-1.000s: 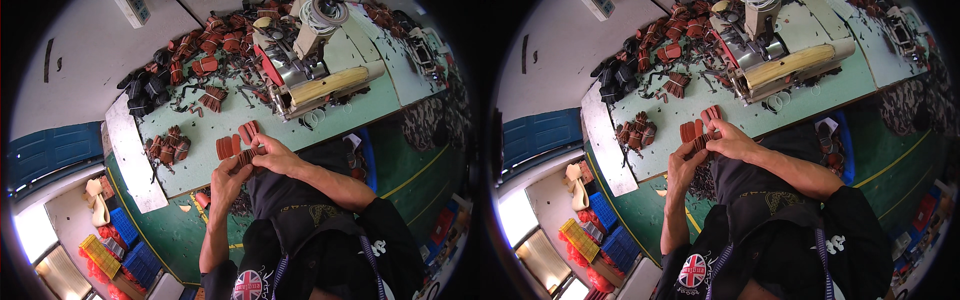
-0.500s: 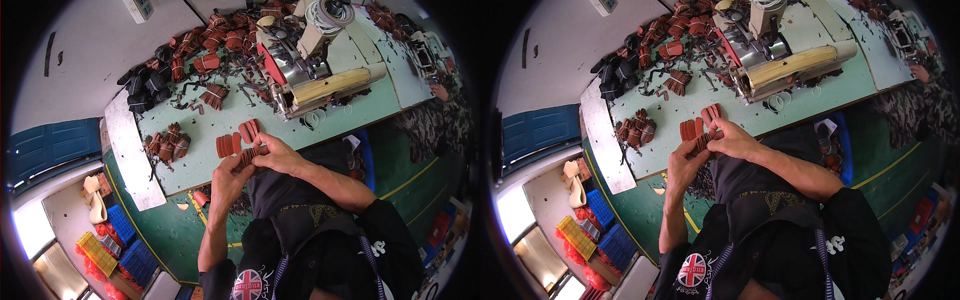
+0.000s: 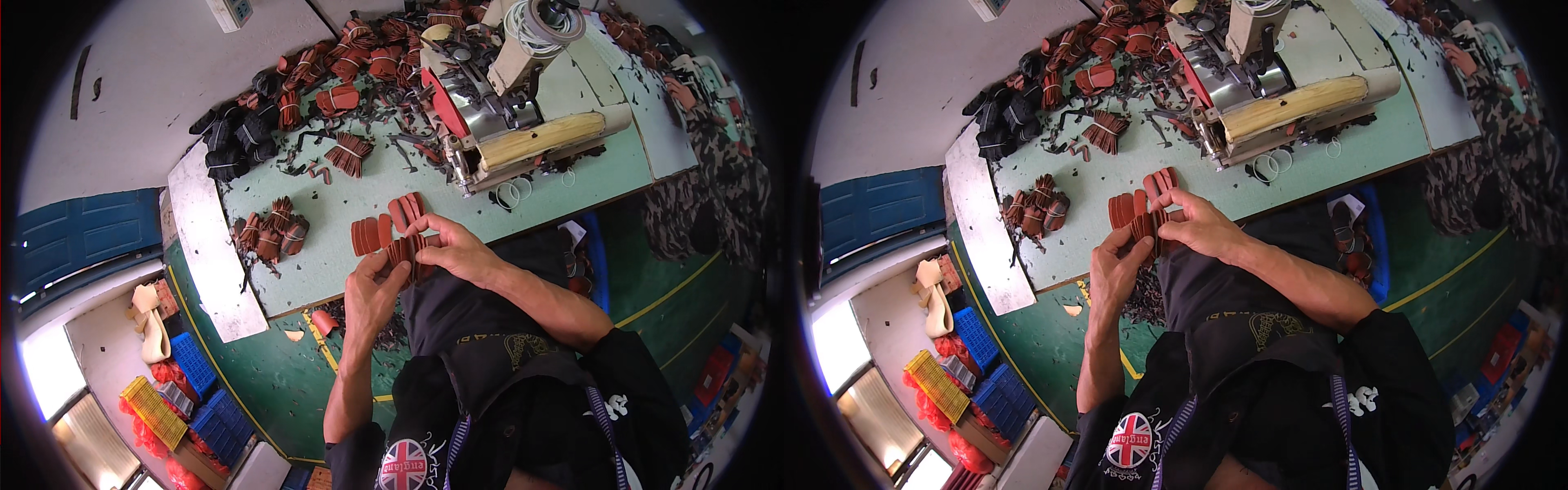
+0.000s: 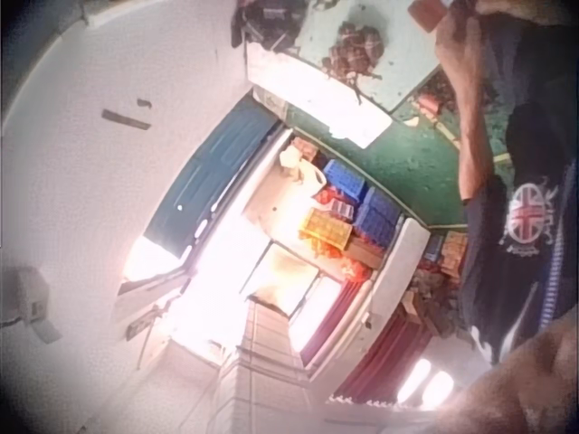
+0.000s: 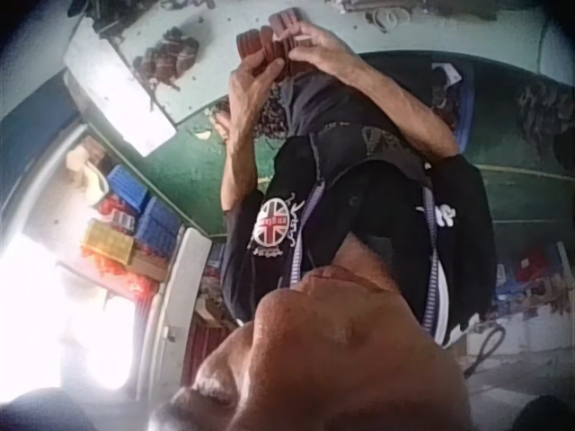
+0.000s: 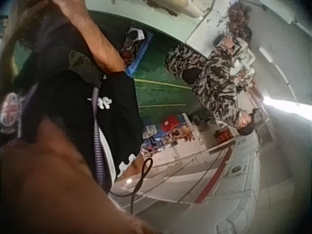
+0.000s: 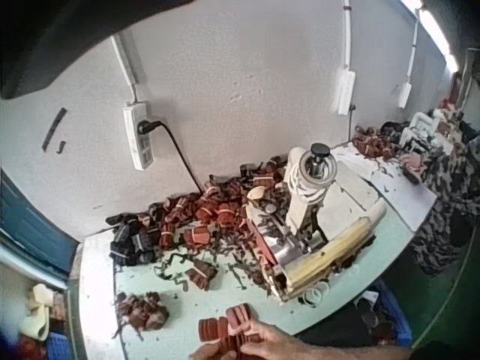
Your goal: The person stitches together various leather and synthetic shoe components using a specialized post-bed sewing machine.
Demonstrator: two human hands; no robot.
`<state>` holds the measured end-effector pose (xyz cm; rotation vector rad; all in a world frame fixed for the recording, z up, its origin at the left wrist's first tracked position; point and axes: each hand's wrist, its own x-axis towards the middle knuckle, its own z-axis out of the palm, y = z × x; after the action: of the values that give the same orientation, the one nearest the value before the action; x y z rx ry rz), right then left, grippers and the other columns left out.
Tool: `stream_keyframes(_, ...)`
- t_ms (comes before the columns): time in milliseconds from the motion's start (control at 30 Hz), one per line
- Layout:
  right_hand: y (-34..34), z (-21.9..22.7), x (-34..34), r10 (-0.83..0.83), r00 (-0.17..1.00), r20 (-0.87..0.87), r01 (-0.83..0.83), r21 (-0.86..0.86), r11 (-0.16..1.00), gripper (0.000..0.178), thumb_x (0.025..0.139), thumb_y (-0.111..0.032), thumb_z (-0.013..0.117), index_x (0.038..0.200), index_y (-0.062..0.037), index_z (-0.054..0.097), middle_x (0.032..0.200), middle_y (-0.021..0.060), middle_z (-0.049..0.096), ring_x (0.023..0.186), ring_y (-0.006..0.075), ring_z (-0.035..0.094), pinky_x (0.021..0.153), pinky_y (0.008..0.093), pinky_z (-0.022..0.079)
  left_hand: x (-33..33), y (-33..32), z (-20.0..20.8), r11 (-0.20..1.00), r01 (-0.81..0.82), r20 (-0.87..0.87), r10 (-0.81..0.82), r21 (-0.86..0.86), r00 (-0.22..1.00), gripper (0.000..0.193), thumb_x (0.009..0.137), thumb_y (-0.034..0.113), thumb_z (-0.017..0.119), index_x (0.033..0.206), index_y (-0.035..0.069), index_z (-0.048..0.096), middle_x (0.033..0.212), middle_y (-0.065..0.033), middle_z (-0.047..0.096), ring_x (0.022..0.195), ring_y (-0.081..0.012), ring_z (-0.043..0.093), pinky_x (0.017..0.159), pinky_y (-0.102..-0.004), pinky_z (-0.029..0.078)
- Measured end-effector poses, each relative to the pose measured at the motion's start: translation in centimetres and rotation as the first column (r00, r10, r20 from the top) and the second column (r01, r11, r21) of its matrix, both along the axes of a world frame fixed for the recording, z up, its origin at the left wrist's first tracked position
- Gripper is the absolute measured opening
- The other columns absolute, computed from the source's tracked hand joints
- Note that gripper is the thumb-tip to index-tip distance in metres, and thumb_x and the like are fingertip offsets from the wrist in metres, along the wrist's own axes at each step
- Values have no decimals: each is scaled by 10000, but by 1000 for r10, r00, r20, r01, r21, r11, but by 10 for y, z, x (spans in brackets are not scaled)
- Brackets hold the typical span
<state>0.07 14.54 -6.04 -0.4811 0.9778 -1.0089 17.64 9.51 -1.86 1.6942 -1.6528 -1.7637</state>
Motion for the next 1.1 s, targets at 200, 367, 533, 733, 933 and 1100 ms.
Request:
stream_keyframes(200, 0, 1, 2, 50, 990, -130, -51, -6, 999, 288, 919, -34, 583, 1196, -60, 508, 845, 12, 617, 756, 69, 586, 689, 230, 489, -7, 2, 5, 970, 123, 76, -110, -209, 991, 287, 857, 160, 670, 1070, -33, 668, 889, -98, 654, 768, -97, 602, 685, -274, 494)
stream_keyframes(367, 2, 1, -4, 18, 997, -70, -21, -49, 999, 265, 941, -50, 567, 1199, -62, 508, 900, 19, 622, 817, 81, 599, 737, 245, 496, 1, 2, -2, 992, -126, -126, 124, -4, 984, 345, 877, 138, 649, 1171, -40, 627, 908, -33, 643, 799, -96, 599, 715, -234, 478)
stream_keyframes(533, 4, -5, -8, -70, 992, -108, 63, -67, 996, 266, 938, -25, 548, 1199, -61, 514, 947, 23, 633, 859, 88, 609, 789, 263, 500, 17, 0, -17, 914, -382, -369, 406, 139, 836, 228, 931, 78, 568, 1132, -24, 599, 906, -58, 641, 778, -130, 596, 722, -272, 477)
stream_keyframes(733, 5, -1, -7, -159, 933, -322, 119, -141, 983, 216, 889, -12, 587, 1102, -41, 604, 992, 19, 637, 884, 82, 596, 780, 253, 496, 13, 7, -16, 870, -235, -590, 471, 434, 656, 221, 946, 53, 541, 1152, -13, 585, 1009, -98, 651, 965, -188, 606, 903, -334, 449)
stream_keyframes(933, 6, 4, -7, -69, 917, -393, 4, -164, 987, 304, 902, 26, 576, 1202, -22, 593, 982, 45, 661, 889, 96, 627, 794, 250, 520, 3, 14, -19, 841, -144, -552, 462, 522, 695, 426, 918, -6, 579, 1336, -41, 499, 1139, -98, 643, 1066, -192, 607, 995, -333, 435)
stream_keyframes(1100, 6, 12, -6, -76, 845, -529, 11, -125, 992, 296, 835, -11, 578, 1125, -19, 633, 1001, 96, 678, 883, 142, 648, 790, 301, 540, -11, 18, -14, 973, -99, -319, 162, 207, 934, 398, 894, -8, 618, 1282, -65, 546, 1242, -105, 616, 1060, -181, 631, 942, -300, 499)
